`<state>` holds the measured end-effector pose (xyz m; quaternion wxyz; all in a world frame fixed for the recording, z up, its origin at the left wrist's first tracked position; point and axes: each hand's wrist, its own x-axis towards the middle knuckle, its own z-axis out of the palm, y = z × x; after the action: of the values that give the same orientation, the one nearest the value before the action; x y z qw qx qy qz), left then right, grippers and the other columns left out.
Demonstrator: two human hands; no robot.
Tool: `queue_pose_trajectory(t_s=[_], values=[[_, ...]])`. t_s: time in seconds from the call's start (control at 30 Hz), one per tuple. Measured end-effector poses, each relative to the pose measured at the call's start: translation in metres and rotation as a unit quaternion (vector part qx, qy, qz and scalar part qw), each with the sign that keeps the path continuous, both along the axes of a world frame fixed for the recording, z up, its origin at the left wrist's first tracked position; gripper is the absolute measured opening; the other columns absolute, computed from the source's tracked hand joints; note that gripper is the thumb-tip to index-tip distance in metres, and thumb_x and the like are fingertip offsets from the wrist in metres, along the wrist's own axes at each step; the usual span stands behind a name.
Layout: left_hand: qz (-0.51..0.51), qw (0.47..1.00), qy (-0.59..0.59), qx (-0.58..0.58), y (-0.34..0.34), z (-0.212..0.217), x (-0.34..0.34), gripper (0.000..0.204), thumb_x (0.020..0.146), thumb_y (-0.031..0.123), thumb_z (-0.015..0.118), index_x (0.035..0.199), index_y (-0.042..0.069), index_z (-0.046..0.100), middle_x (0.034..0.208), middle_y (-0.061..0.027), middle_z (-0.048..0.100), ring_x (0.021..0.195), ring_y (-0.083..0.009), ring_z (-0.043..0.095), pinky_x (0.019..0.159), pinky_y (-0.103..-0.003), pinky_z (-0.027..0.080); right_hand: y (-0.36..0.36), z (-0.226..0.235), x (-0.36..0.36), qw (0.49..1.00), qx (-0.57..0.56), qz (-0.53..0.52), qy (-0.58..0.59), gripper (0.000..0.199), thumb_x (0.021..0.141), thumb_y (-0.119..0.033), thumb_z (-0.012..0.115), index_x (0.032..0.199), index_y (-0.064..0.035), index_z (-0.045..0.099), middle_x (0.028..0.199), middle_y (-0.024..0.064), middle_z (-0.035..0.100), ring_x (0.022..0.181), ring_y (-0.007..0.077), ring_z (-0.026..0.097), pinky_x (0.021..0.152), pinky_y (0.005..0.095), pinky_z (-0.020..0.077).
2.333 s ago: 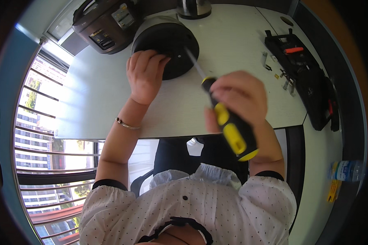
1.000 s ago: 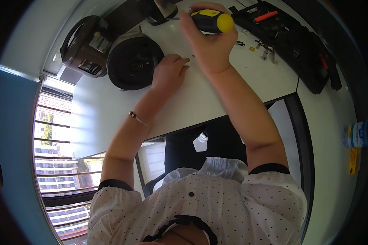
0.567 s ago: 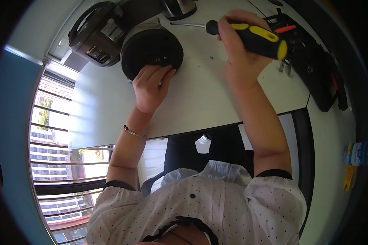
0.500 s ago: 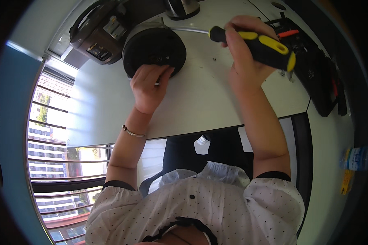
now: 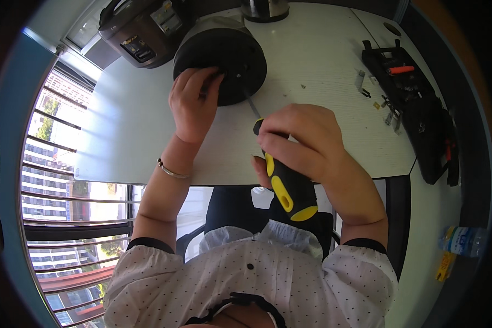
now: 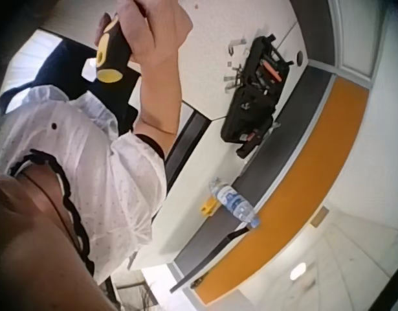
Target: The person disassembles an electric kettle by removing screws from the base with a screwdriver. They then separate the base cover from the kettle body, exposing the internal heating element and wiring.
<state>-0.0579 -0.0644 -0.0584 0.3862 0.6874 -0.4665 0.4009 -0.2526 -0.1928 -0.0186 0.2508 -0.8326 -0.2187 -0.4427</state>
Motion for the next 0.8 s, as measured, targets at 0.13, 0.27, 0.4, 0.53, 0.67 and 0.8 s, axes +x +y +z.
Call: queue_pose_trajectory(t_s=[0.13,0.27,0.4,0.53,0.67,0.8], values=[[0.001,1.0,0.003,0.006,0.0,0.0,0.0,0.012,0.073,0.004,0.074,0.083,0.006,0.069,0.074,-0.0059,0.061,0.061,-0.0214,0.058,0.058,-0.032,0.046,0.003,-0.002,0.002,1.0,-0.019,0.013,-0.003,0.05,0.056,-0.005,0.082,0.099,-0.0114,0.056,0.092,0.0064,0.058,0.074,0.0226,0.062,0.067,0.0318,0.0498],[0.008,1.0,0.001,0.014,0.001,0.0,0.001,0.011,0.073,0.004,0.074,0.083,0.006,0.069,0.075,-0.0052,0.061,0.06,-0.0208,0.058,0.059,-0.031,0.046,0.007,0.0,0.004,0.999,-0.036,0.003,-0.016,0.051,0.056,-0.006,0.083,0.099,-0.0107,0.056,0.091,0.007,0.059,0.07,0.0226,0.062,0.063,0.031,0.0504],[0.011,1.0,0.006,0.015,0.001,-0.001,0.002,0.011,0.073,0.004,0.074,0.082,0.007,0.07,0.075,-0.0048,0.061,0.06,-0.0201,0.058,0.06,-0.031,0.047,0.005,-0.003,0.009,0.998,-0.049,0.025,-0.039,0.048,0.058,-0.007,0.082,0.099,-0.0092,0.057,0.089,0.0085,0.059,0.066,0.0227,0.062,0.059,0.0301,0.0509],[0.012,1.0,-0.001,0.019,0.001,-0.001,0.002,0.011,0.073,0.004,0.074,0.082,0.006,0.07,0.075,-0.0047,0.061,0.059,-0.0202,0.058,0.06,-0.031,0.047,-0.001,-0.009,0.019,0.992,-0.077,0.048,-0.091,0.043,0.062,-0.009,0.08,0.098,-0.0066,0.057,0.088,0.0107,0.059,0.062,0.0221,0.061,0.054,0.0289,0.0506],[0.011,1.0,0.0,0.019,0.001,-0.001,0.001,0.011,0.072,0.004,0.074,0.082,0.007,0.07,0.075,-0.0049,0.061,0.06,-0.0208,0.058,0.06,-0.032,0.047,-0.002,-0.012,0.024,0.988,-0.082,0.058,-0.119,0.04,0.064,-0.01,0.079,0.097,-0.0046,0.057,0.085,0.0116,0.059,0.057,0.0207,0.059,0.049,0.0272,0.0495],[0.012,1.0,0.004,0.019,0.001,0.0,0.0,0.012,0.072,0.003,0.074,0.082,0.007,0.069,0.076,-0.0053,0.061,0.062,-0.0217,0.058,0.061,-0.032,0.047,-0.002,-0.014,0.027,0.987,-0.079,0.059,-0.129,0.039,0.065,-0.011,0.079,0.096,-0.0041,0.058,0.084,0.0118,0.059,0.056,0.0202,0.059,0.049,0.0266,0.0494]])
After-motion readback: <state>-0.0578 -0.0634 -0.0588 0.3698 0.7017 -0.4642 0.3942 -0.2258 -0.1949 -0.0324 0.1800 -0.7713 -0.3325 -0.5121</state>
